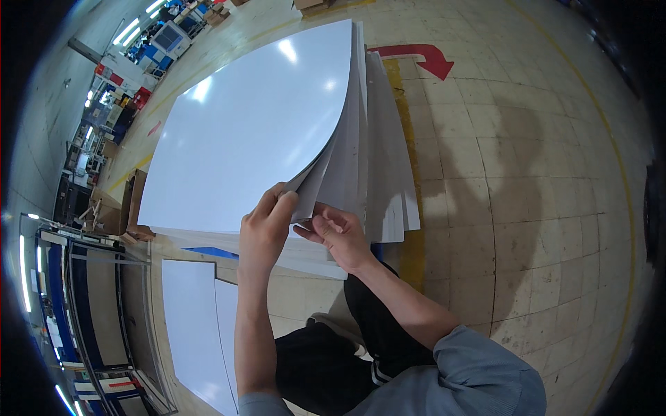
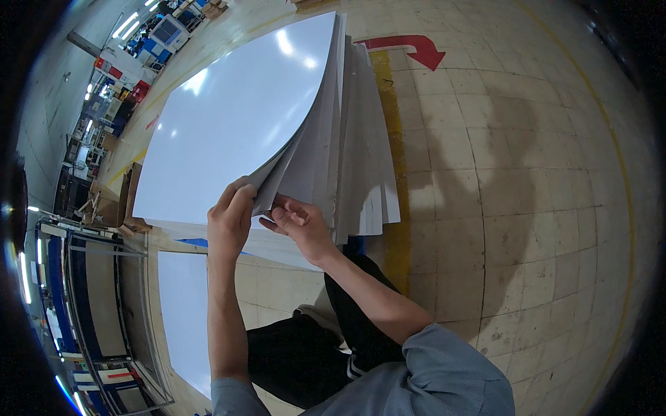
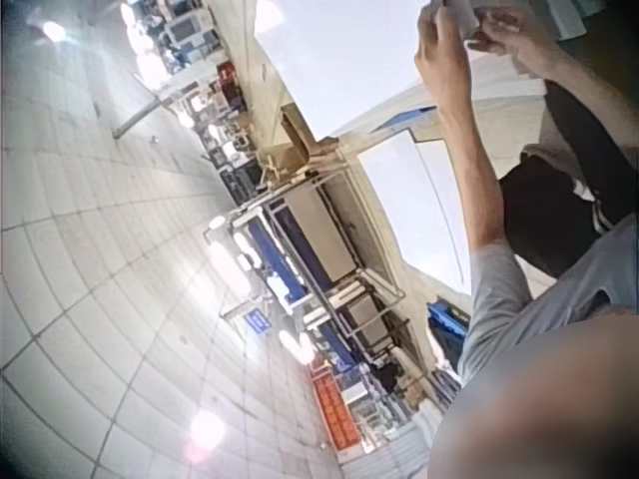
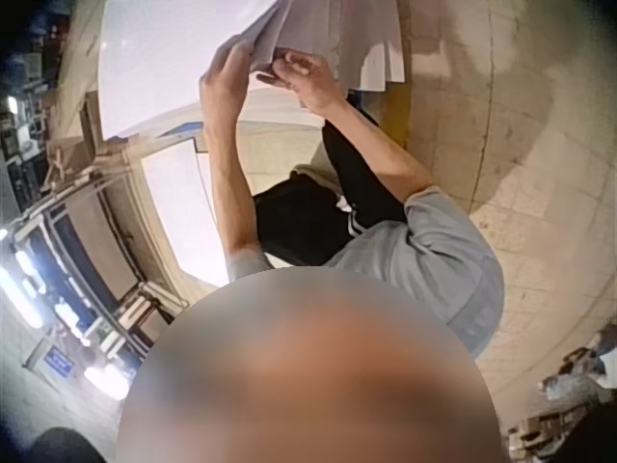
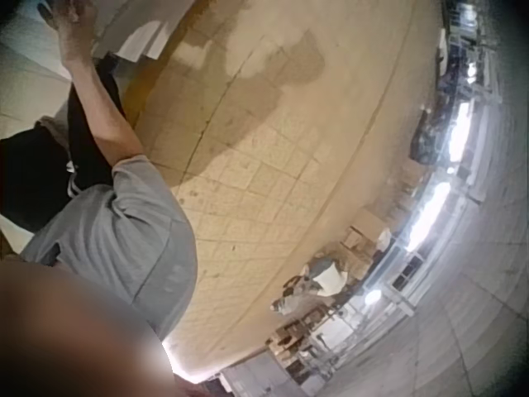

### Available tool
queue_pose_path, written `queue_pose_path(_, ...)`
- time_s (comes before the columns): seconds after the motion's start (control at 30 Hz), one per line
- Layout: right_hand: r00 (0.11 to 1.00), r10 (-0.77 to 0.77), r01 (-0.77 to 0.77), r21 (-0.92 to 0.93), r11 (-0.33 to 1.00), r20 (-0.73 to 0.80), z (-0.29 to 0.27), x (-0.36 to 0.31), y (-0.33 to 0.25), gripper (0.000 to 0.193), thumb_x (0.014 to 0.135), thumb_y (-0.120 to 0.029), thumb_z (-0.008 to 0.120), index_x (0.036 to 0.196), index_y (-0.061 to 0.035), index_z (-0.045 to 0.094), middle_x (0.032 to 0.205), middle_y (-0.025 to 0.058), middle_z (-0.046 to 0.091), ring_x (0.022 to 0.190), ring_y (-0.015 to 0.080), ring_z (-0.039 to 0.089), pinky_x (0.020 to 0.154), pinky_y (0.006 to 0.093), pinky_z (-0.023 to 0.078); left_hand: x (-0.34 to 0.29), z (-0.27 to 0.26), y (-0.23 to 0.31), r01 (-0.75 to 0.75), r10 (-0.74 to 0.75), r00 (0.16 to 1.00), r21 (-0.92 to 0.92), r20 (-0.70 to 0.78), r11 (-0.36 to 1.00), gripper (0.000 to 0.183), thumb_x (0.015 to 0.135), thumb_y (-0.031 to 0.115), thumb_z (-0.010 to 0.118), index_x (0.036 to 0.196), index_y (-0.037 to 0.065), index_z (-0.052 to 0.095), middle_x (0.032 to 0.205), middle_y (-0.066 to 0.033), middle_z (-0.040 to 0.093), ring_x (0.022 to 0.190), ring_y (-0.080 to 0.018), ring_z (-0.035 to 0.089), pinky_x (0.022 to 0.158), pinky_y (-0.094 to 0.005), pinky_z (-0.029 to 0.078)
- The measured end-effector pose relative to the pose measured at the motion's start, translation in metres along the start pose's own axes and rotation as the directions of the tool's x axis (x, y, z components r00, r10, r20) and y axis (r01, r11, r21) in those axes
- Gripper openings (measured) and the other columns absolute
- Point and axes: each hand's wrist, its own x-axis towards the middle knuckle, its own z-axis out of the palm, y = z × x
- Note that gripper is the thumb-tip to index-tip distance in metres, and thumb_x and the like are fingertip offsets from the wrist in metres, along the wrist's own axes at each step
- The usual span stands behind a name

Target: Picking large white material sheets from a stack and using an industrial stapler to join them on a pallet.

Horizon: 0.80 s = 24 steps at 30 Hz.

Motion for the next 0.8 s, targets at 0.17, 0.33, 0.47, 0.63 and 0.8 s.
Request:
queue_pose_path(0.17,0.996,0.085,-0.085,-0.010,0.996,-0.017,-0.007,0.000,-0.002,0.027,0.092,-0.021,0.054,0.105,0.0019,0.060,0.098,0.0073,0.061,0.094,0.0173,0.060,0.090,0.0378,0.052,0.010,-0.017,0.010,0.188,-0.134,0.956,-0.195,0.259,0.963,0.012,0.078,-0.006,0.056,0.087,0.002,0.055,0.085,-0.0126,0.061,0.065,-0.0276,0.061,0.057,-0.0323,0.049)
queue_pose_path(0.33,0.994,0.096,-0.098,-0.037,0.994,-0.055,-0.003,0.003,-0.004,0.029,0.093,-0.020,0.055,0.108,0.0033,0.060,0.101,0.0083,0.061,0.093,0.0150,0.060,0.088,0.0334,0.053,0.009,-0.022,0.009,0.254,-0.147,0.939,-0.336,0.312,0.907,0.013,0.080,-0.004,0.056,0.092,0.000,0.061,0.084,-0.0112,0.063,0.066,-0.0256,0.062,0.061,-0.0317,0.048)
queue_pose_path(0.47,0.985,0.129,-0.141,-0.101,0.985,-0.118,-0.003,0.003,-0.007,0.030,0.091,-0.021,0.057,0.107,0.0045,0.060,0.097,0.0088,0.062,0.089,0.0146,0.061,0.088,0.0327,0.053,0.013,-0.024,0.012,0.223,-0.113,0.944,-0.349,0.309,0.910,0.012,0.083,0.005,0.061,0.093,-0.001,0.064,0.083,-0.0119,0.064,0.067,-0.0231,0.063,0.060,-0.0303,0.048)
queue_pose_path(0.63,0.987,0.131,-0.137,-0.064,0.989,-0.089,0.000,0.004,-0.004,0.033,0.089,-0.023,0.061,0.107,0.0047,0.060,0.095,0.0079,0.062,0.089,0.0142,0.061,0.089,0.0309,0.052,0.008,-0.023,0.005,0.273,-0.195,0.946,-0.311,0.259,0.910,0.013,0.084,0.010,0.063,0.091,-0.001,0.066,0.080,-0.0114,0.065,0.065,-0.0205,0.063,0.058,-0.0277,0.048)
queue_pose_path(0.8,0.988,0.118,-0.124,-0.049,0.991,-0.104,-0.010,0.003,0.001,0.023,0.088,-0.017,0.061,0.101,0.0014,0.063,0.097,0.0075,0.063,0.090,0.0155,0.061,0.091,0.0356,0.052,0.007,-0.012,0.002,0.278,-0.269,0.960,-0.185,0.075,0.943,0.014,0.083,0.002,0.061,0.096,0.004,0.066,0.088,-0.0129,0.067,0.068,-0.0199,0.065,0.057,-0.0289,0.050)
